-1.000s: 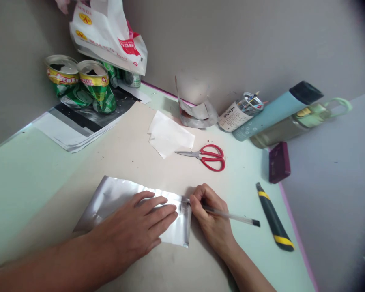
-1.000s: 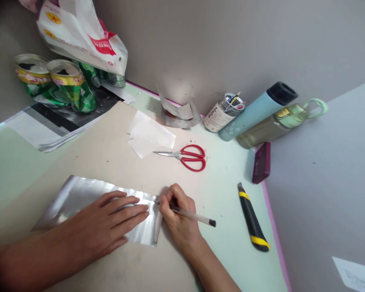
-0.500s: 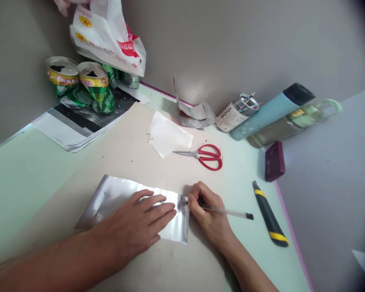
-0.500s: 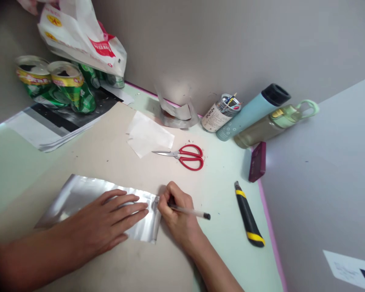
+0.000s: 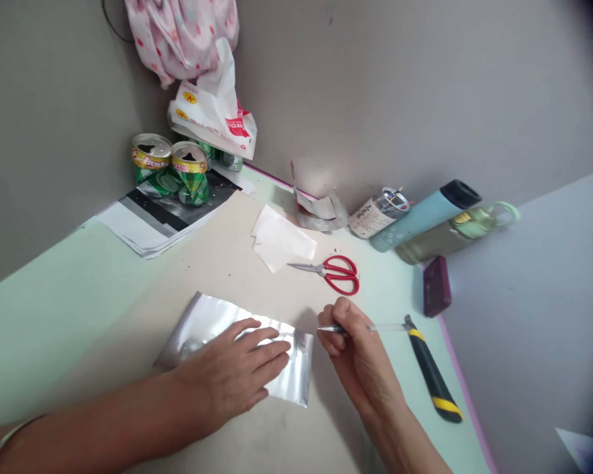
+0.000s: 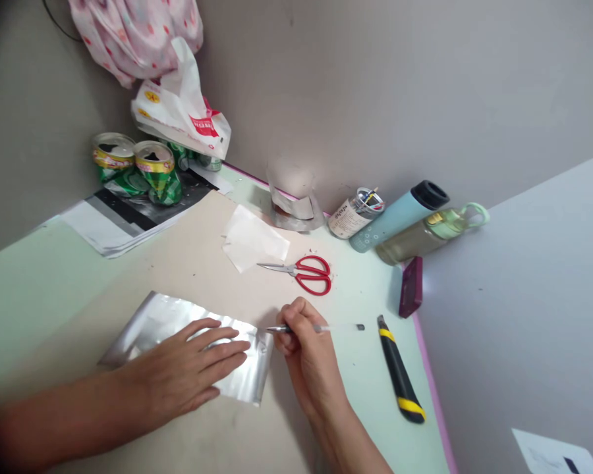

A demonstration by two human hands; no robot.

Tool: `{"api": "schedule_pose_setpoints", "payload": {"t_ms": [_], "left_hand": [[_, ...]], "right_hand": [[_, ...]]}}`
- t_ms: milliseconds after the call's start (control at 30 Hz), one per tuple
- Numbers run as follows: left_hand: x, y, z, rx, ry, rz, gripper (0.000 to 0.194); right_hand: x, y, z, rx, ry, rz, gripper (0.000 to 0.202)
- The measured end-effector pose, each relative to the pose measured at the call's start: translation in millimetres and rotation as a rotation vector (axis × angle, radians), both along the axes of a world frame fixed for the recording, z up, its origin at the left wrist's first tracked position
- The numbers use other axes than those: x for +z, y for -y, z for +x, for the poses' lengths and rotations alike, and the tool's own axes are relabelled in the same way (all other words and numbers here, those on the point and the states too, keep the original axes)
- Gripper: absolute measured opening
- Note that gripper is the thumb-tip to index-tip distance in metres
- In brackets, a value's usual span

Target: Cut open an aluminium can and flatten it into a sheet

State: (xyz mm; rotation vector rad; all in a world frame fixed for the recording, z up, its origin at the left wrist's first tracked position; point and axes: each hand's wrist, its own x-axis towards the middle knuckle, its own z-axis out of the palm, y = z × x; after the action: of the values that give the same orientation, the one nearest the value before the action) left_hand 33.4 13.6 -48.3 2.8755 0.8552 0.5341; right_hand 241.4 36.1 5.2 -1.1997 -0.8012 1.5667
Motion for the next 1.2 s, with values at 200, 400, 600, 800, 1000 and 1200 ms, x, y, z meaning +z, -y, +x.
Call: {"api": "schedule_pose_setpoints", "payload": {"t_ms": [200, 400, 600, 800, 1000, 1200], "left_hand": [[-0.1, 1.4, -2.8, -0.011, 0.050, -0.039, 0.036], [12.9, 0.3, -11.9, 0.064, 0.046, -0.136, 0.042], [8.1, 0.6, -15.2, 0.096, -0.027, -0.097, 0.013], [4.4, -3.1, -11.1, 0.076, -0.095, -0.102, 0.037], [7.2, -2.4, -9.6, 0.143, -0.083, -0.090, 0.043], [7.0, -4.6, -10.5, 0.128, -0.122, -0.119, 0.041]], "right_hand": [[-22.8, 0.7, -22.0, 0.095, 0.093, 0.105, 0.036], [-41.6, 1.2, -22.1, 0.109, 0.275, 0.190, 0.035], [-34.0, 2.9, -21.5, 0.065, 0.398, 0.239, 0.034], [-35.5, 5.9, -10.8, 0.094, 0.599, 0.293, 0.033], [-41.7, 3.7, -9.1, 0.186, 0.675, 0.303, 0.031], [-43.8, 2.7, -13.2, 0.145, 0.717, 0.290, 0.031]]}}
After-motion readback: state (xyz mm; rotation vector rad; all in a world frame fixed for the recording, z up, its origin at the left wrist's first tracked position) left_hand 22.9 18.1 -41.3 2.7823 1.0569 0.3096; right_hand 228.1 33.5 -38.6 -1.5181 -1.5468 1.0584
